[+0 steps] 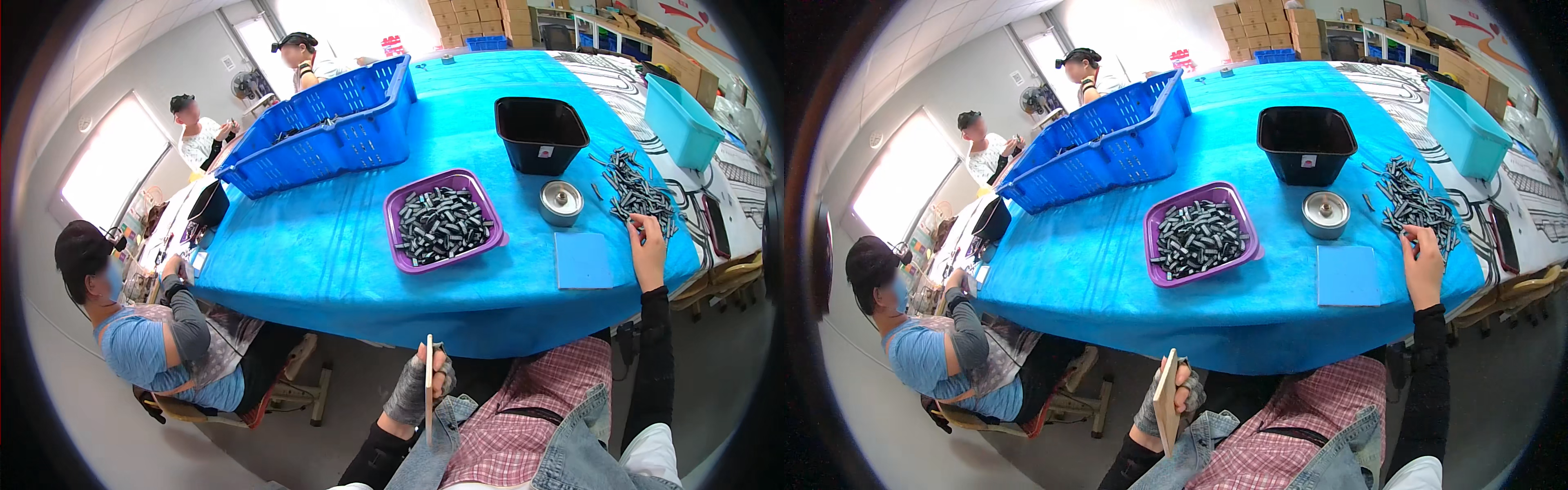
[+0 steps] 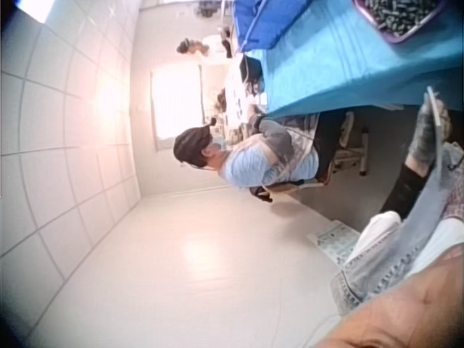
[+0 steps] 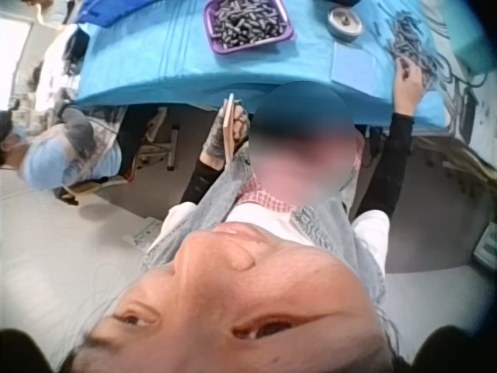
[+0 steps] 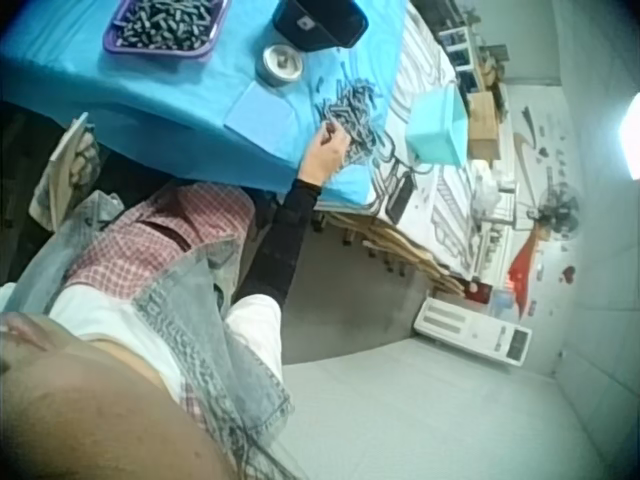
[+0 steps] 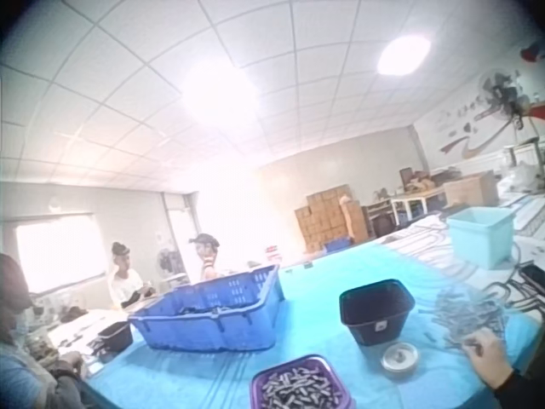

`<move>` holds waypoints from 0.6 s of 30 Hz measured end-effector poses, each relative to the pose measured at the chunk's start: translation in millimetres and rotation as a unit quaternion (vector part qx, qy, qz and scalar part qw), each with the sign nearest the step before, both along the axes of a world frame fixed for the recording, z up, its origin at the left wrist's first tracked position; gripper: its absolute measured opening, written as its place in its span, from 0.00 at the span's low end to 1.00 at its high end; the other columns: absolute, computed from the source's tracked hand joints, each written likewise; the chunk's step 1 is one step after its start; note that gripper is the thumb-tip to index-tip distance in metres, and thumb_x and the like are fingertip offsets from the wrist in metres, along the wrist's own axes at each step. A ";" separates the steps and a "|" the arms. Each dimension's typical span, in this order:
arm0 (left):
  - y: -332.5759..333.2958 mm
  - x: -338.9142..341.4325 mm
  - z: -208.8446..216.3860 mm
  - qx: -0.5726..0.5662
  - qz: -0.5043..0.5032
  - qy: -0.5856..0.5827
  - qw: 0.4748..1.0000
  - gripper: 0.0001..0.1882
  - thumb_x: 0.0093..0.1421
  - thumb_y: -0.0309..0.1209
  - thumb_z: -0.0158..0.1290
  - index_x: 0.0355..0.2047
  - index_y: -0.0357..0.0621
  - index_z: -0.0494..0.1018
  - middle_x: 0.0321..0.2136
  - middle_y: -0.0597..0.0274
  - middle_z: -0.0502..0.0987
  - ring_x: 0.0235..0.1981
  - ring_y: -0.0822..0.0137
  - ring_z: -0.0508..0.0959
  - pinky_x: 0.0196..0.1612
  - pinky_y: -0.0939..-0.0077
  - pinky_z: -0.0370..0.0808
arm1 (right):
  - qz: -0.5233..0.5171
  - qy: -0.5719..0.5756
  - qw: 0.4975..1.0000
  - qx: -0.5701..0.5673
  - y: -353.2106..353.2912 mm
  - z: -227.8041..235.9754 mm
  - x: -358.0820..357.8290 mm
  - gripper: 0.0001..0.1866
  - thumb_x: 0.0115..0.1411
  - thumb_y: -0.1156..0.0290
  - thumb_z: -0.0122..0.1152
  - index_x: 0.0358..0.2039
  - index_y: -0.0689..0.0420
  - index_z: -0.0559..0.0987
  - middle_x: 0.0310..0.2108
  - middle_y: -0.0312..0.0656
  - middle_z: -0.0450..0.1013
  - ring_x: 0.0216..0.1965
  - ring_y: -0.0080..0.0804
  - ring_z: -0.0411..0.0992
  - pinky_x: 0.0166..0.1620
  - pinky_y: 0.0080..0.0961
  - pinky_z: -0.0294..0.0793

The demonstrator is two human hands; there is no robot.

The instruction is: Assemble small metal hardware components onto blue and brown square boards.

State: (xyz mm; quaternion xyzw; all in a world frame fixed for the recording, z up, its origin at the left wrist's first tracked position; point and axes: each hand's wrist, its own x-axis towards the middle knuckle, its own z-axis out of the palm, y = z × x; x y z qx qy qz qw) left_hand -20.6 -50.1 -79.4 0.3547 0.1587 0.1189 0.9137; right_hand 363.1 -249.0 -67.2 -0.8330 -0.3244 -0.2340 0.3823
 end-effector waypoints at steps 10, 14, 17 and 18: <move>19.7 3.4 -4.7 -0.074 0.047 -0.093 0.992 0.23 0.63 0.54 0.40 0.24 0.49 0.64 0.11 0.70 0.66 0.11 0.77 0.67 0.17 0.88 0.66 | 0.011 -0.025 1.000 0.003 -0.4 -5.8 5.2 0.08 0.61 0.70 0.52 0.37 0.61 0.74 0.30 0.38 0.67 0.24 0.25 0.64 0.30 0.23 0.65; 53.0 -16.2 -4.0 -0.033 0.132 -0.089 0.987 0.21 0.60 0.54 0.47 0.33 0.48 0.69 0.22 0.68 0.72 0.21 0.74 0.72 0.25 0.81 0.70 | -0.004 -0.023 0.999 -0.025 1.1 -3.5 4.2 0.08 0.61 0.70 0.52 0.36 0.61 0.74 0.29 0.39 0.67 0.23 0.26 0.64 0.30 0.24 0.65; 129.8 -13.1 72.0 0.047 0.321 0.053 0.944 0.17 0.58 0.48 0.54 0.39 0.51 0.68 0.23 0.71 0.70 0.22 0.76 0.71 0.25 0.82 0.70 | -0.028 -0.029 0.998 -0.051 -6.5 -2.1 3.6 0.07 0.61 0.71 0.52 0.35 0.61 0.74 0.29 0.39 0.67 0.24 0.27 0.64 0.30 0.24 0.65; 166.7 -22.6 100.9 0.180 0.371 0.098 0.906 0.17 0.58 0.47 0.53 0.39 0.51 0.69 0.23 0.71 0.70 0.22 0.76 0.70 0.25 0.84 0.70 | -0.028 -0.028 0.998 -0.054 -5.8 0.1 2.4 0.06 0.60 0.72 0.52 0.35 0.61 0.73 0.29 0.39 0.67 0.24 0.28 0.64 0.30 0.24 0.65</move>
